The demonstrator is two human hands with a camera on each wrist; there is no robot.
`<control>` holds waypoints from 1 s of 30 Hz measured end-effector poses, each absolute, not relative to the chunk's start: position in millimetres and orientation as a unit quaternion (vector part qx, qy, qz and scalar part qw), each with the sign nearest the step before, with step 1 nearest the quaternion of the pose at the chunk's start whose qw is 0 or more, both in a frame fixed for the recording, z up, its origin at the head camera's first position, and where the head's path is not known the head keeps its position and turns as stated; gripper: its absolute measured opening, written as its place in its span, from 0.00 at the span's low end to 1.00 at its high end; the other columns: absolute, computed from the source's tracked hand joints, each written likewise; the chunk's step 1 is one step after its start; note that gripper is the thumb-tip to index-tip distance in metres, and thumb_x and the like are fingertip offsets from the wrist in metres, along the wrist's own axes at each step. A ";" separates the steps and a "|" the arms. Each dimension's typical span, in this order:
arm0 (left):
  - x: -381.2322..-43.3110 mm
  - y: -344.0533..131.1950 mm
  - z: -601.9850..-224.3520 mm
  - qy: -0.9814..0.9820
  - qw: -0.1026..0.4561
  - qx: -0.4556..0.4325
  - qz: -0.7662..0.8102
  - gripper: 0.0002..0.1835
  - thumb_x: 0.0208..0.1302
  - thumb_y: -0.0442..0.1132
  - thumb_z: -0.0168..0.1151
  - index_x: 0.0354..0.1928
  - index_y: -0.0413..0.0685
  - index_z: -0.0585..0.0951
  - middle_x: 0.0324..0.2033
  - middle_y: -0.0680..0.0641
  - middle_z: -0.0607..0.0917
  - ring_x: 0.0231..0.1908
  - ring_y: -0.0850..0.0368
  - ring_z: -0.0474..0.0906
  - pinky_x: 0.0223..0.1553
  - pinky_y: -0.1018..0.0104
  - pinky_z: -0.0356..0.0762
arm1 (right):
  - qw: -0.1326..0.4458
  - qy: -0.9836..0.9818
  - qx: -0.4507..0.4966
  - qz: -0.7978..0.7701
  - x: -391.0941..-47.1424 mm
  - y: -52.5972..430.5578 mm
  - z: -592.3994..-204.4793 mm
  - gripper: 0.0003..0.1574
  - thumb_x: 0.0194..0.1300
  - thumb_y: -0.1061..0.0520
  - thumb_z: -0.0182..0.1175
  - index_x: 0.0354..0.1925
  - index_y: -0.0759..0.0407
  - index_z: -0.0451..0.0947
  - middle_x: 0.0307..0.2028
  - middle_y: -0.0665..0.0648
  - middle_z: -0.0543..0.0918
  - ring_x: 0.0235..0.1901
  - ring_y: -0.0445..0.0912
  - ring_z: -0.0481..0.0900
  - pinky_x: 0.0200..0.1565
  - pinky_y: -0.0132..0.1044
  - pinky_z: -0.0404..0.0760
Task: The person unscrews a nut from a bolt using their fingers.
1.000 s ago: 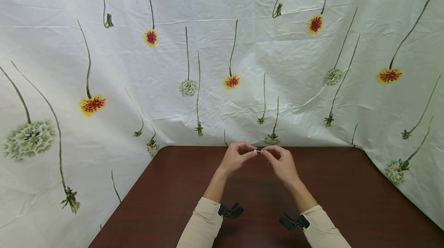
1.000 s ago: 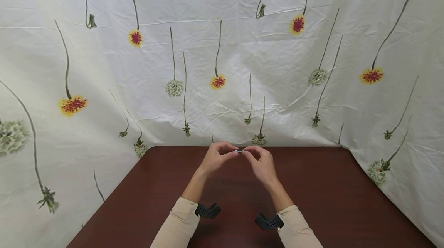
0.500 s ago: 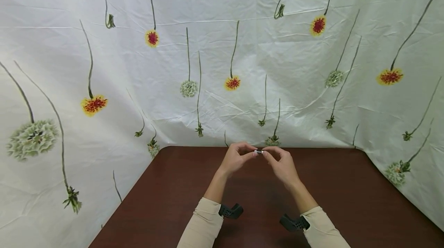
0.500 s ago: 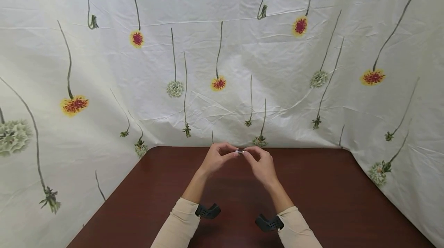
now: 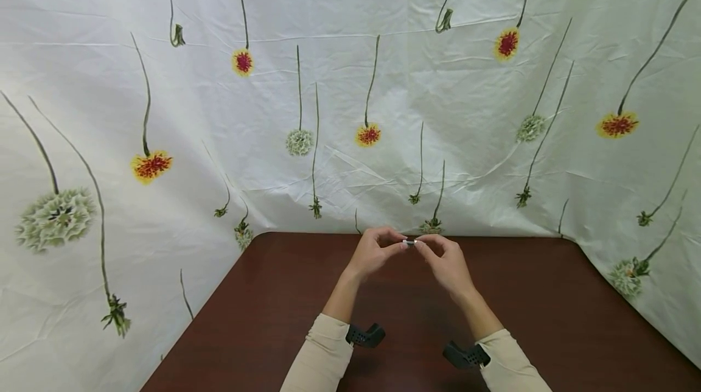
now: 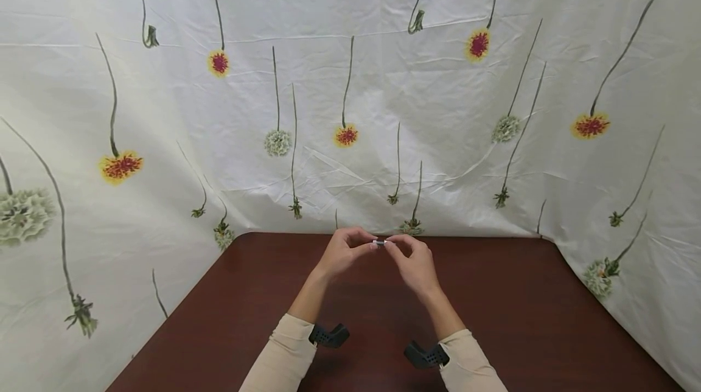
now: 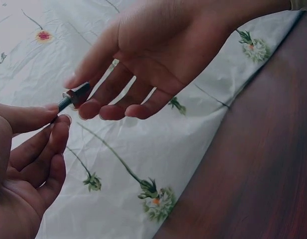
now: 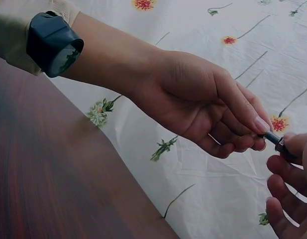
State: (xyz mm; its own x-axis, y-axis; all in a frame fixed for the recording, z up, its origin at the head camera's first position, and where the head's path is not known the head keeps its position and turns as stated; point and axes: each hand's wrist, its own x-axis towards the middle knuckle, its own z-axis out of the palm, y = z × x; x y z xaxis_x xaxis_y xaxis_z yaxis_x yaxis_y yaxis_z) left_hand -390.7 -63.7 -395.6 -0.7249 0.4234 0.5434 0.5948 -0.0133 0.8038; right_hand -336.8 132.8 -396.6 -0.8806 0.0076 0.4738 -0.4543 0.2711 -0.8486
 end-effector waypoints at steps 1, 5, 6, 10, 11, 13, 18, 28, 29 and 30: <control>-390.2 -63.8 -395.6 -0.699 0.068 -0.364 -0.612 0.06 0.68 0.30 0.69 0.45 0.35 0.87 0.35 0.44 0.89 0.40 0.35 0.85 0.46 0.39 0.81 | 0.195 -0.771 0.146 0.588 -336.9 133.0 -397.4 0.15 0.74 0.55 0.66 0.51 0.64 0.85 0.44 0.61 0.86 0.43 0.58 0.83 0.42 0.40 0.82; -388.7 -64.2 -396.0 -0.697 0.057 -0.364 -0.615 0.06 0.68 0.30 0.69 0.44 0.35 0.88 0.34 0.44 0.89 0.40 0.36 0.85 0.47 0.36 0.80 | 0.206 -0.767 0.167 0.585 -336.4 134.1 -399.1 0.11 0.73 0.59 0.66 0.50 0.65 0.85 0.44 0.62 0.86 0.43 0.57 0.83 0.42 0.39 0.82; -388.5 -64.2 -396.1 -0.697 0.057 -0.364 -0.615 0.06 0.68 0.30 0.69 0.44 0.35 0.88 0.34 0.44 0.89 0.40 0.37 0.85 0.47 0.36 0.80 | 0.208 -0.766 0.172 0.584 -336.3 134.4 -399.3 0.11 0.73 0.61 0.66 0.51 0.65 0.85 0.45 0.62 0.86 0.44 0.56 0.84 0.43 0.39 0.82; -388.9 -63.7 -396.2 -0.699 0.060 -0.363 -0.613 0.06 0.68 0.30 0.69 0.44 0.35 0.87 0.34 0.44 0.89 0.38 0.43 0.86 0.46 0.37 0.80 | 0.210 -0.764 0.174 0.585 -336.9 135.0 -399.4 0.16 0.71 0.61 0.68 0.56 0.63 0.83 0.50 0.61 0.85 0.49 0.54 0.84 0.47 0.40 0.81; -389.4 -63.5 -396.5 -0.701 0.063 -0.362 -0.612 0.06 0.68 0.30 0.69 0.44 0.35 0.87 0.34 0.45 0.89 0.38 0.45 0.86 0.46 0.38 0.81 | 0.209 -0.765 0.169 0.585 -336.7 134.8 -399.2 0.18 0.71 0.59 0.68 0.57 0.62 0.82 0.50 0.61 0.85 0.49 0.54 0.83 0.47 0.40 0.81; -389.7 -63.5 -396.7 -0.701 0.063 -0.359 -0.612 0.06 0.68 0.30 0.69 0.44 0.35 0.87 0.34 0.45 0.89 0.37 0.47 0.86 0.46 0.37 0.81 | 0.204 -0.770 0.155 0.585 -336.5 134.1 -399.1 0.19 0.72 0.56 0.68 0.58 0.61 0.82 0.49 0.61 0.85 0.48 0.56 0.83 0.46 0.41 0.81; -390.0 -63.9 -397.2 -0.701 0.059 -0.357 -0.615 0.06 0.68 0.30 0.69 0.44 0.35 0.88 0.34 0.46 0.89 0.39 0.40 0.86 0.47 0.33 0.79 | 0.203 -0.776 0.139 0.581 -337.8 133.0 -400.1 0.16 0.75 0.53 0.65 0.51 0.64 0.85 0.43 0.62 0.86 0.42 0.65 0.83 0.41 0.42 0.83; -389.1 -64.9 -396.2 -0.702 0.051 -0.359 -0.613 0.07 0.68 0.31 0.69 0.45 0.35 0.88 0.37 0.45 0.89 0.42 0.35 0.85 0.47 0.45 0.83 | 0.196 -0.767 0.164 0.588 -337.2 133.8 -398.5 0.18 0.73 0.58 0.67 0.57 0.65 0.82 0.50 0.62 0.84 0.48 0.58 0.84 0.46 0.43 0.83; -389.0 -64.7 -396.0 -0.702 0.052 -0.359 -0.613 0.07 0.68 0.31 0.69 0.46 0.35 0.88 0.38 0.45 0.89 0.42 0.34 0.85 0.47 0.43 0.82 | 0.193 -0.769 0.158 0.589 -337.0 133.7 -398.2 0.18 0.74 0.57 0.66 0.57 0.65 0.82 0.49 0.63 0.84 0.47 0.60 0.84 0.46 0.44 0.83; -389.1 -64.6 -396.0 -0.701 0.052 -0.359 -0.614 0.07 0.68 0.31 0.69 0.46 0.35 0.87 0.38 0.45 0.89 0.42 0.34 0.85 0.47 0.40 0.82 | 0.187 -0.771 0.151 0.590 -337.0 133.6 -398.0 0.18 0.75 0.56 0.65 0.57 0.66 0.82 0.49 0.64 0.85 0.47 0.61 0.83 0.46 0.46 0.84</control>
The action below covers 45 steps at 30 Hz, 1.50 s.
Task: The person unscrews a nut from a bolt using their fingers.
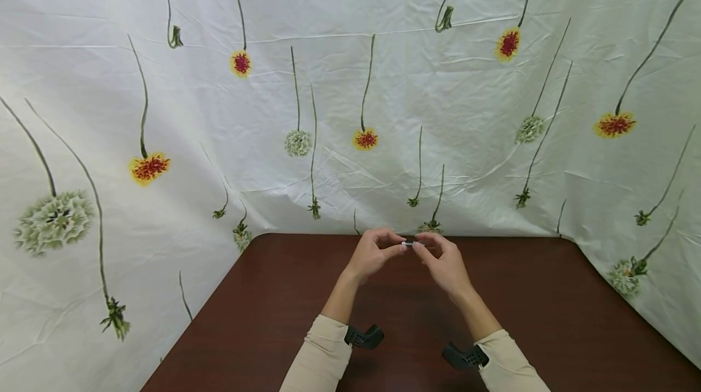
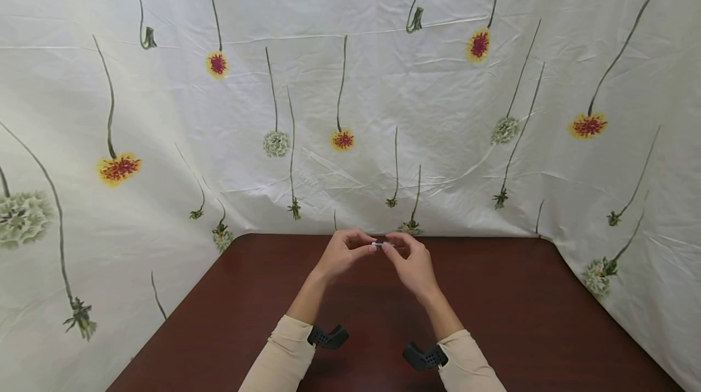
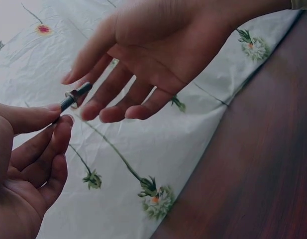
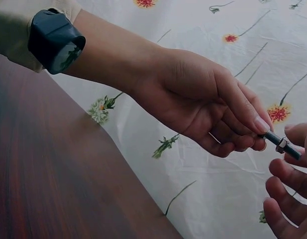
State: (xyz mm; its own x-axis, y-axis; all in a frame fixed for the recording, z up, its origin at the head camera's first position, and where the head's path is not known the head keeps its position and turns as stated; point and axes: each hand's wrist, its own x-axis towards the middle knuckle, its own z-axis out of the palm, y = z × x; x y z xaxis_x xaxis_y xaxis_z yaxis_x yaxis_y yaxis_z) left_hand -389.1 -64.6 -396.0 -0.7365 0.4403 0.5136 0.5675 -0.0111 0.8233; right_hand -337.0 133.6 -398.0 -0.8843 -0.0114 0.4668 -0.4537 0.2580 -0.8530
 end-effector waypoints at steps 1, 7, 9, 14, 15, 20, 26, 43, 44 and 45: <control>-389.2 -64.5 -395.9 -0.701 0.052 -0.359 -0.614 0.08 0.68 0.31 0.69 0.46 0.35 0.87 0.38 0.44 0.89 0.42 0.35 0.85 0.48 0.38 0.81 | 0.183 -0.771 0.147 0.592 -336.8 133.0 -397.7 0.18 0.76 0.55 0.64 0.56 0.66 0.82 0.48 0.66 0.85 0.47 0.62 0.83 0.47 0.48 0.84; -390.7 -64.2 -395.7 -0.700 0.052 -0.360 -0.614 0.07 0.68 0.31 0.69 0.45 0.36 0.88 0.38 0.45 0.89 0.41 0.43 0.87 0.48 0.39 0.81 | 0.181 -0.766 0.143 0.599 -337.6 131.4 -398.8 0.14 0.77 0.56 0.62 0.51 0.67 0.84 0.43 0.68 0.85 0.46 0.62 0.83 0.48 0.57 0.83; -390.9 -64.7 -395.7 -0.703 0.052 -0.360 -0.611 0.07 0.68 0.31 0.69 0.45 0.37 0.88 0.38 0.45 0.89 0.41 0.42 0.86 0.47 0.44 0.83 | 0.187 -0.766 0.149 0.596 -337.4 131.8 -399.1 0.13 0.76 0.58 0.63 0.50 0.66 0.84 0.44 0.65 0.85 0.45 0.60 0.83 0.47 0.55 0.84; -390.6 -66.1 -396.4 -0.705 0.052 -0.362 -0.608 0.07 0.69 0.32 0.69 0.45 0.38 0.88 0.37 0.45 0.89 0.42 0.34 0.84 0.45 0.50 0.83 | 0.197 -0.762 0.169 0.593 -336.7 133.1 -399.0 0.11 0.71 0.65 0.66 0.51 0.66 0.84 0.47 0.62 0.85 0.45 0.56 0.83 0.43 0.43 0.85; -390.5 -66.2 -396.8 -0.705 0.052 -0.361 -0.608 0.07 0.69 0.31 0.69 0.46 0.37 0.88 0.37 0.44 0.89 0.42 0.33 0.84 0.45 0.51 0.83 | 0.199 -0.762 0.171 0.592 -336.7 133.2 -399.0 0.12 0.71 0.65 0.67 0.51 0.66 0.84 0.48 0.61 0.85 0.46 0.55 0.83 0.43 0.41 0.84; -390.4 -66.4 -398.3 -0.703 0.049 -0.359 -0.611 0.07 0.69 0.31 0.69 0.46 0.37 0.88 0.37 0.45 0.88 0.43 0.34 0.84 0.49 0.36 0.80 | 0.202 -0.764 0.155 0.593 -337.1 132.5 -400.4 0.15 0.72 0.60 0.67 0.54 0.65 0.83 0.48 0.62 0.85 0.46 0.58 0.84 0.43 0.41 0.84; -389.1 -66.6 -397.9 -0.712 0.052 -0.355 -0.604 0.07 0.69 0.31 0.69 0.46 0.39 0.88 0.38 0.47 0.88 0.42 0.42 0.86 0.48 0.44 0.82 | 0.193 -0.760 0.132 0.607 -338.3 130.7 -401.3 0.14 0.75 0.56 0.65 0.50 0.67 0.85 0.42 0.63 0.85 0.44 0.61 0.83 0.47 0.54 0.85; -388.5 -66.2 -395.6 -0.715 0.058 -0.359 -0.598 0.06 0.68 0.32 0.69 0.45 0.39 0.88 0.37 0.47 0.89 0.39 0.52 0.86 0.47 0.45 0.82 | 0.212 -0.758 0.146 0.600 -337.9 129.5 -398.2 0.11 0.73 0.60 0.66 0.47 0.68 0.85 0.41 0.63 0.85 0.40 0.52 0.83 0.43 0.51 0.85; -388.3 -66.2 -395.7 -0.715 0.059 -0.360 -0.597 0.06 0.68 0.31 0.69 0.45 0.39 0.88 0.37 0.47 0.89 0.40 0.50 0.86 0.47 0.44 0.82 | 0.214 -0.758 0.148 0.598 -337.7 129.9 -398.1 0.10 0.72 0.61 0.66 0.47 0.68 0.85 0.41 0.62 0.85 0.40 0.51 0.83 0.43 0.48 0.85; -388.1 -66.2 -395.7 -0.714 0.058 -0.360 -0.597 0.06 0.69 0.31 0.69 0.45 0.39 0.88 0.37 0.46 0.89 0.40 0.49 0.86 0.47 0.44 0.82 | 0.215 -0.759 0.152 0.595 -337.5 130.3 -398.1 0.10 0.72 0.62 0.67 0.47 0.68 0.85 0.42 0.61 0.85 0.41 0.51 0.83 0.43 0.46 0.85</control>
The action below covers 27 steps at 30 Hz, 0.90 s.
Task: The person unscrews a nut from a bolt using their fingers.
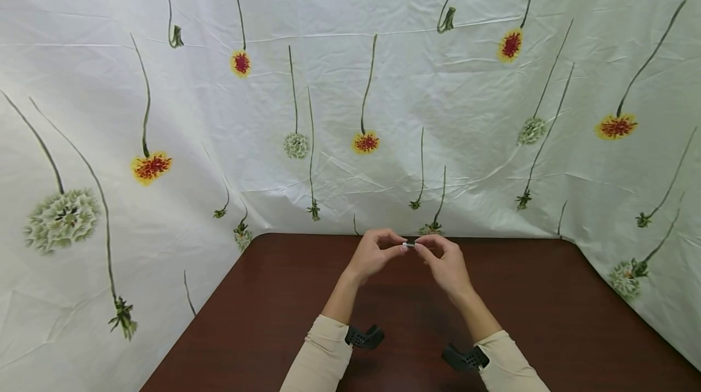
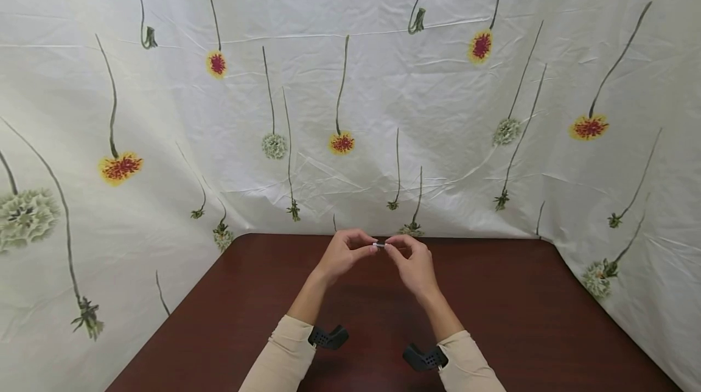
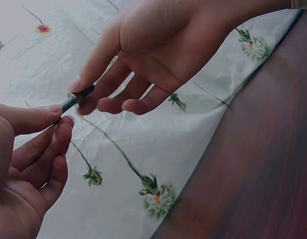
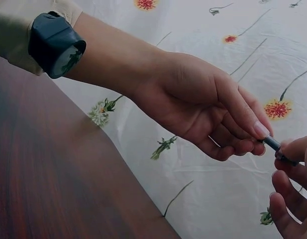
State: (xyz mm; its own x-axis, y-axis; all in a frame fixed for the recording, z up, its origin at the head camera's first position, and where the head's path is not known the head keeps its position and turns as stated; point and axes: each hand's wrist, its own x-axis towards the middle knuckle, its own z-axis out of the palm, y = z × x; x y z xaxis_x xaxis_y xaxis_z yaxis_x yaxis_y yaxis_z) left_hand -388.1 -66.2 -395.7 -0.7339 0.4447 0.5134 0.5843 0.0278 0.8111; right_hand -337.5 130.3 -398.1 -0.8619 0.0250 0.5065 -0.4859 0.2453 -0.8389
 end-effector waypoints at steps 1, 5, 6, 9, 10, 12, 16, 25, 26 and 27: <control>-388.1 -66.3 -395.9 -0.713 0.057 -0.361 -0.598 0.06 0.69 0.31 0.69 0.45 0.39 0.88 0.37 0.46 0.89 0.40 0.47 0.86 0.47 0.42 0.82 | 0.214 -0.760 0.155 0.594 -337.4 130.8 -398.1 0.10 0.71 0.63 0.67 0.47 0.68 0.85 0.44 0.61 0.85 0.42 0.51 0.83 0.43 0.43 0.84; -388.8 -66.3 -397.0 -0.703 0.050 -0.362 -0.610 0.06 0.69 0.31 0.69 0.45 0.37 0.88 0.39 0.44 0.89 0.42 0.39 0.85 0.49 0.37 0.80 | 0.202 -0.765 0.162 0.590 -337.7 131.8 -398.8 0.15 0.68 0.65 0.70 0.52 0.67 0.83 0.49 0.62 0.85 0.45 0.54 0.84 0.43 0.40 0.81; -389.0 -66.1 -397.3 -0.702 0.049 -0.363 -0.611 0.07 0.69 0.31 0.69 0.46 0.37 0.88 0.39 0.44 0.89 0.43 0.37 0.85 0.49 0.37 0.80 | 0.196 -0.768 0.159 0.588 -337.7 131.7 -399.0 0.16 0.68 0.63 0.70 0.53 0.65 0.83 0.50 0.62 0.85 0.45 0.54 0.84 0.43 0.40 0.81; -389.2 -65.8 -397.6 -0.700 0.047 -0.363 -0.613 0.07 0.69 0.31 0.69 0.46 0.37 0.88 0.39 0.43 0.89 0.43 0.39 0.85 0.50 0.34 0.78 | 0.180 -0.772 0.147 0.591 -336.8 130.5 -399.0 0.18 0.71 0.58 0.68 0.56 0.63 0.82 0.50 0.64 0.85 0.45 0.57 0.84 0.43 0.42 0.82; -389.2 -65.7 -397.6 -0.700 0.047 -0.363 -0.613 0.07 0.69 0.32 0.69 0.46 0.37 0.88 0.39 0.43 0.89 0.42 0.40 0.86 0.50 0.34 0.78 | 0.176 -0.772 0.142 0.594 -336.7 130.0 -399.1 0.18 0.73 0.56 0.67 0.56 0.64 0.82 0.49 0.64 0.85 0.45 0.58 0.84 0.43 0.43 0.83; -389.6 -65.6 -397.8 -0.703 0.050 -0.363 -0.609 0.07 0.69 0.32 0.69 0.46 0.38 0.88 0.39 0.44 0.89 0.42 0.44 0.86 0.49 0.35 0.79 | 0.177 -0.768 0.133 0.601 -336.4 129.1 -398.9 0.17 0.75 0.55 0.65 0.54 0.65 0.83 0.46 0.64 0.86 0.44 0.58 0.84 0.43 0.45 0.84; -390.4 -65.3 -397.7 -0.707 0.055 -0.364 -0.604 0.07 0.69 0.32 0.69 0.46 0.39 0.88 0.38 0.46 0.89 0.41 0.46 0.86 0.48 0.39 0.81 | 0.188 -0.759 0.139 0.607 -337.0 129.0 -398.9 0.12 0.75 0.59 0.64 0.49 0.68 0.84 0.42 0.64 0.85 0.42 0.55 0.83 0.44 0.48 0.85; -391.9 -64.7 -398.0 -0.702 0.051 -0.364 -0.611 0.06 0.68 0.31 0.69 0.45 0.38 0.88 0.38 0.46 0.89 0.40 0.46 0.86 0.48 0.39 0.81 | 0.177 -0.754 0.150 0.615 -335.9 131.6 -398.4 0.15 0.74 0.60 0.65 0.54 0.68 0.82 0.49 0.65 0.84 0.46 0.58 0.84 0.45 0.46 0.85; -391.1 -65.0 -397.8 -0.704 0.054 -0.363 -0.609 0.06 0.68 0.31 0.69 0.45 0.37 0.88 0.38 0.46 0.89 0.40 0.47 0.87 0.48 0.41 0.82 | 0.176 -0.755 0.145 0.615 -336.0 131.5 -398.4 0.15 0.75 0.59 0.64 0.53 0.68 0.82 0.48 0.65 0.84 0.46 0.58 0.84 0.46 0.48 0.85; -390.6 -65.2 -397.7 -0.705 0.057 -0.363 -0.606 0.06 0.68 0.31 0.69 0.44 0.37 0.88 0.38 0.46 0.89 0.40 0.47 0.87 0.47 0.43 0.83 | 0.175 -0.756 0.140 0.614 -336.2 130.9 -398.3 0.14 0.75 0.59 0.64 0.52 0.68 0.83 0.46 0.65 0.84 0.46 0.59 0.83 0.47 0.51 0.85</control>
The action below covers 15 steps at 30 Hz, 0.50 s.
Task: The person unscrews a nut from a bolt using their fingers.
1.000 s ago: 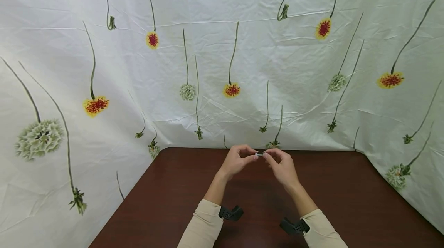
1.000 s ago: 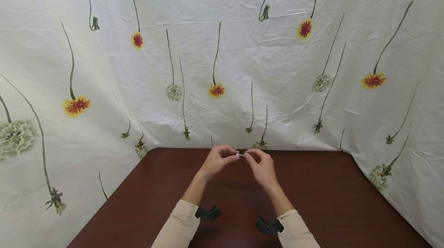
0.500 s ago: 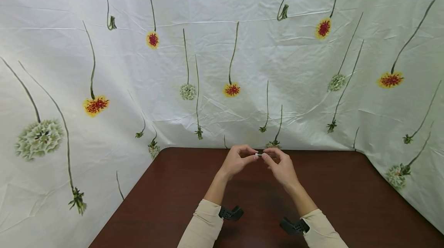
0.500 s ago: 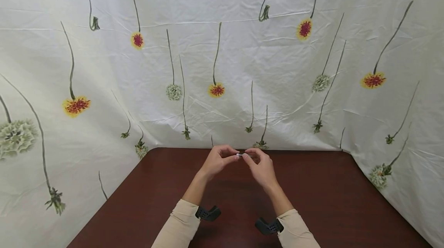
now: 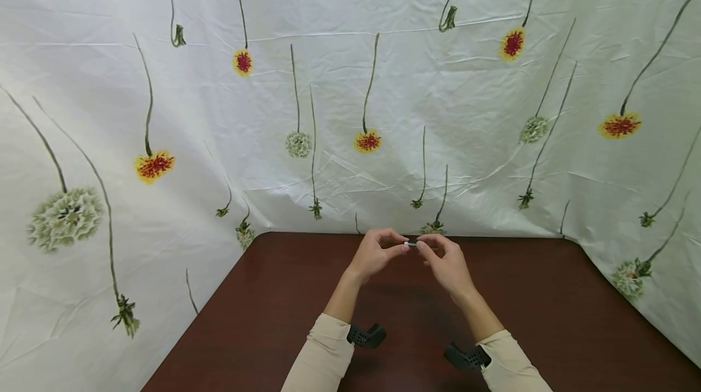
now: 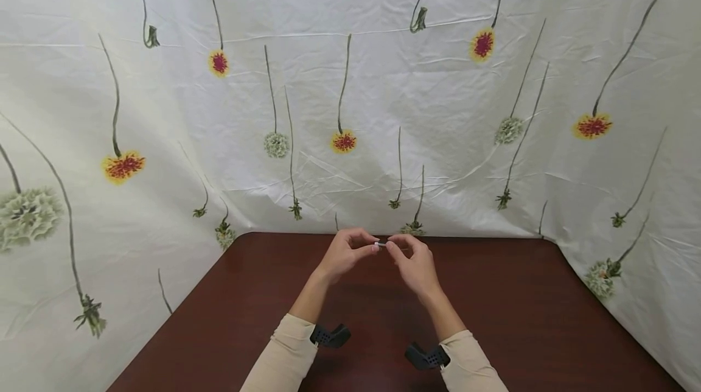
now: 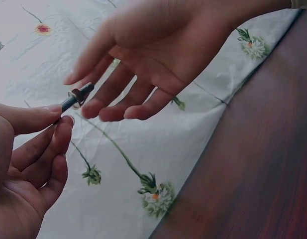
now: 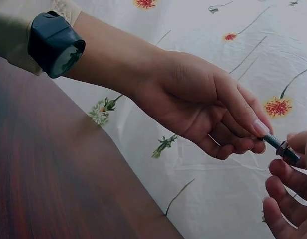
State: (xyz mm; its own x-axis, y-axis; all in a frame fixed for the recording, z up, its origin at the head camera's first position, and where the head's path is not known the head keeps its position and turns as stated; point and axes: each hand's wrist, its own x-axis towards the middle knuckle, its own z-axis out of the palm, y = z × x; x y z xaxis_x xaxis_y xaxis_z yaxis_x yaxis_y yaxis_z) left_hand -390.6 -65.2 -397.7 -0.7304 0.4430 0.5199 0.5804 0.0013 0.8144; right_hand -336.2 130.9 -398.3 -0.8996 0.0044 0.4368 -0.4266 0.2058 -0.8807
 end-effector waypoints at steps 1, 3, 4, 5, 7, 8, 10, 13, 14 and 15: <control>-390.2 -65.2 -397.3 -0.707 0.059 -0.362 -0.604 0.06 0.68 0.31 0.69 0.44 0.37 0.88 0.38 0.46 0.89 0.40 0.47 0.87 0.47 0.45 0.83 | 0.176 -0.757 0.135 0.614 -336.2 130.5 -397.8 0.14 0.76 0.59 0.63 0.51 0.68 0.83 0.45 0.64 0.85 0.46 0.59 0.83 0.47 0.53 0.85; -389.8 -65.4 -397.0 -0.709 0.062 -0.362 -0.602 0.06 0.68 0.30 0.69 0.44 0.37 0.88 0.37 0.46 0.89 0.40 0.46 0.87 0.46 0.48 0.83 | 0.179 -0.760 0.130 0.612 -336.3 130.4 -397.2 0.11 0.75 0.60 0.63 0.49 0.68 0.84 0.43 0.64 0.85 0.45 0.57 0.83 0.46 0.50 0.85; -389.8 -65.5 -397.1 -0.710 0.063 -0.362 -0.601 0.06 0.68 0.30 0.69 0.44 0.37 0.88 0.37 0.46 0.89 0.40 0.44 0.87 0.45 0.49 0.84 | 0.181 -0.760 0.132 0.610 -336.4 130.4 -396.8 0.10 0.75 0.62 0.64 0.48 0.68 0.84 0.43 0.63 0.85 0.45 0.57 0.83 0.45 0.47 0.85; -389.8 -65.9 -397.0 -0.711 0.062 -0.361 -0.600 0.06 0.68 0.30 0.69 0.44 0.37 0.88 0.37 0.46 0.89 0.40 0.43 0.86 0.45 0.51 0.84 | 0.183 -0.760 0.136 0.609 -336.4 130.5 -396.9 0.09 0.74 0.62 0.65 0.48 0.67 0.84 0.44 0.62 0.85 0.44 0.55 0.83 0.44 0.44 0.85; -390.1 -66.2 -397.4 -0.710 0.060 -0.360 -0.602 0.06 0.68 0.30 0.69 0.45 0.38 0.88 0.37 0.46 0.89 0.41 0.42 0.86 0.45 0.51 0.84 | 0.183 -0.760 0.144 0.607 -336.1 131.0 -396.7 0.10 0.72 0.64 0.65 0.50 0.67 0.84 0.46 0.63 0.84 0.45 0.56 0.83 0.43 0.41 0.85; -390.2 -66.4 -397.6 -0.710 0.059 -0.360 -0.603 0.06 0.68 0.30 0.69 0.45 0.38 0.88 0.38 0.46 0.89 0.41 0.41 0.86 0.45 0.52 0.84 | 0.183 -0.760 0.148 0.606 -336.0 131.2 -396.8 0.12 0.72 0.64 0.66 0.51 0.67 0.83 0.48 0.63 0.84 0.45 0.56 0.83 0.43 0.39 0.84; -390.1 -66.5 -397.5 -0.709 0.057 -0.359 -0.604 0.06 0.68 0.30 0.69 0.45 0.38 0.88 0.38 0.45 0.89 0.41 0.39 0.86 0.45 0.52 0.84 | 0.182 -0.761 0.150 0.604 -335.7 131.3 -397.0 0.14 0.72 0.63 0.66 0.54 0.66 0.83 0.49 0.63 0.84 0.46 0.57 0.83 0.43 0.40 0.84; -390.3 -66.4 -397.2 -0.708 0.057 -0.359 -0.605 0.06 0.68 0.31 0.69 0.45 0.37 0.88 0.38 0.45 0.89 0.42 0.37 0.86 0.46 0.50 0.84 | 0.180 -0.761 0.144 0.607 -335.8 131.3 -397.7 0.15 0.73 0.60 0.66 0.54 0.66 0.83 0.47 0.64 0.84 0.46 0.59 0.83 0.45 0.47 0.85; -390.3 -66.3 -397.1 -0.708 0.057 -0.359 -0.605 0.06 0.68 0.31 0.69 0.45 0.38 0.88 0.38 0.46 0.89 0.42 0.37 0.86 0.46 0.49 0.83 | 0.180 -0.759 0.140 0.609 -335.7 131.2 -397.8 0.14 0.73 0.60 0.66 0.53 0.66 0.83 0.46 0.64 0.85 0.46 0.60 0.83 0.46 0.49 0.85; -390.4 -66.2 -397.0 -0.709 0.058 -0.359 -0.604 0.06 0.68 0.31 0.69 0.45 0.38 0.88 0.38 0.46 0.89 0.42 0.37 0.86 0.47 0.47 0.83 | 0.180 -0.758 0.139 0.611 -335.9 131.2 -397.9 0.13 0.74 0.60 0.65 0.52 0.67 0.83 0.46 0.65 0.85 0.46 0.61 0.83 0.46 0.50 0.85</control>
State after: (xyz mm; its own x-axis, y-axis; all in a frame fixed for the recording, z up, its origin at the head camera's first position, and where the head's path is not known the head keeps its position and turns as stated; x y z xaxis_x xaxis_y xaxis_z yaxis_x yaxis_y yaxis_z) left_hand -390.4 -66.2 -397.0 -0.7352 0.4396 0.5160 0.5789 0.0112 0.8153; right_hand -335.9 131.2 -397.9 -0.8966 0.0088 0.4427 -0.4307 0.2148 -0.8766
